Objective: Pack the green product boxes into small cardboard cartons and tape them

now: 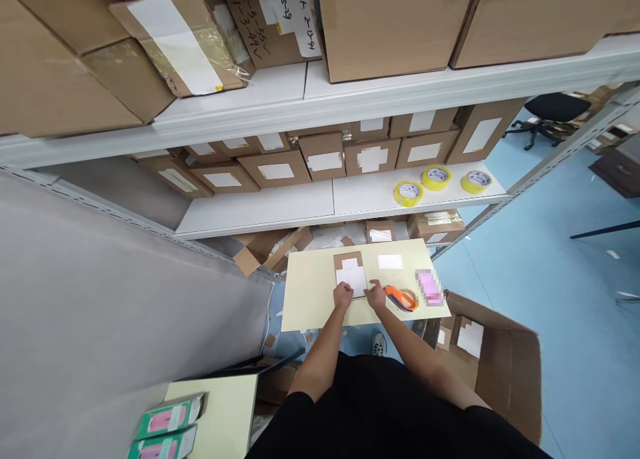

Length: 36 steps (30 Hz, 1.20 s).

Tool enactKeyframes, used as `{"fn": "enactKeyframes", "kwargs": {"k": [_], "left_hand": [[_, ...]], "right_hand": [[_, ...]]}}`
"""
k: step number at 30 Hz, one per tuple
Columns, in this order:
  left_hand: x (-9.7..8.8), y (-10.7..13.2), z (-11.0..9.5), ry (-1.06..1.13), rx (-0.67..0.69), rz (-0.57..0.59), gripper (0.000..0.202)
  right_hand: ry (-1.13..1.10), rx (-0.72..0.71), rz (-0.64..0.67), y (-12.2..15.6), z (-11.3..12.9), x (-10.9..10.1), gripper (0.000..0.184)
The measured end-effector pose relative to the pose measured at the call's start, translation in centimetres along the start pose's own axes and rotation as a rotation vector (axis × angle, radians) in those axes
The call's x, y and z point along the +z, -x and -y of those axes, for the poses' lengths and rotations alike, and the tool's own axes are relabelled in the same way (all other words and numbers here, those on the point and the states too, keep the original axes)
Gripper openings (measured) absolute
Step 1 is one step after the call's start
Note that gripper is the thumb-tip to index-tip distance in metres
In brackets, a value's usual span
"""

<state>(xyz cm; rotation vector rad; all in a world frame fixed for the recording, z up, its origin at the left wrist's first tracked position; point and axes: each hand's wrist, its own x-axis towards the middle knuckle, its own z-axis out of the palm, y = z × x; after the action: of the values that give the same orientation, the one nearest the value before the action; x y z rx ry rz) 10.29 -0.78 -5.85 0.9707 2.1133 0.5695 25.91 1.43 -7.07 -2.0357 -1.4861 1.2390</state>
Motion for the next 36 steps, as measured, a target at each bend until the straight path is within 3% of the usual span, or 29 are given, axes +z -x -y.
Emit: {"fn": "enactKeyframes", "kwargs": {"k": [36], "left_hand": [[-0.13,0.29,-0.46,-0.041,0.044,-0.011,0.017]], "right_hand": [[0.07,0.009,0.012,0.24,0.39,-0.52,0.039]]}}
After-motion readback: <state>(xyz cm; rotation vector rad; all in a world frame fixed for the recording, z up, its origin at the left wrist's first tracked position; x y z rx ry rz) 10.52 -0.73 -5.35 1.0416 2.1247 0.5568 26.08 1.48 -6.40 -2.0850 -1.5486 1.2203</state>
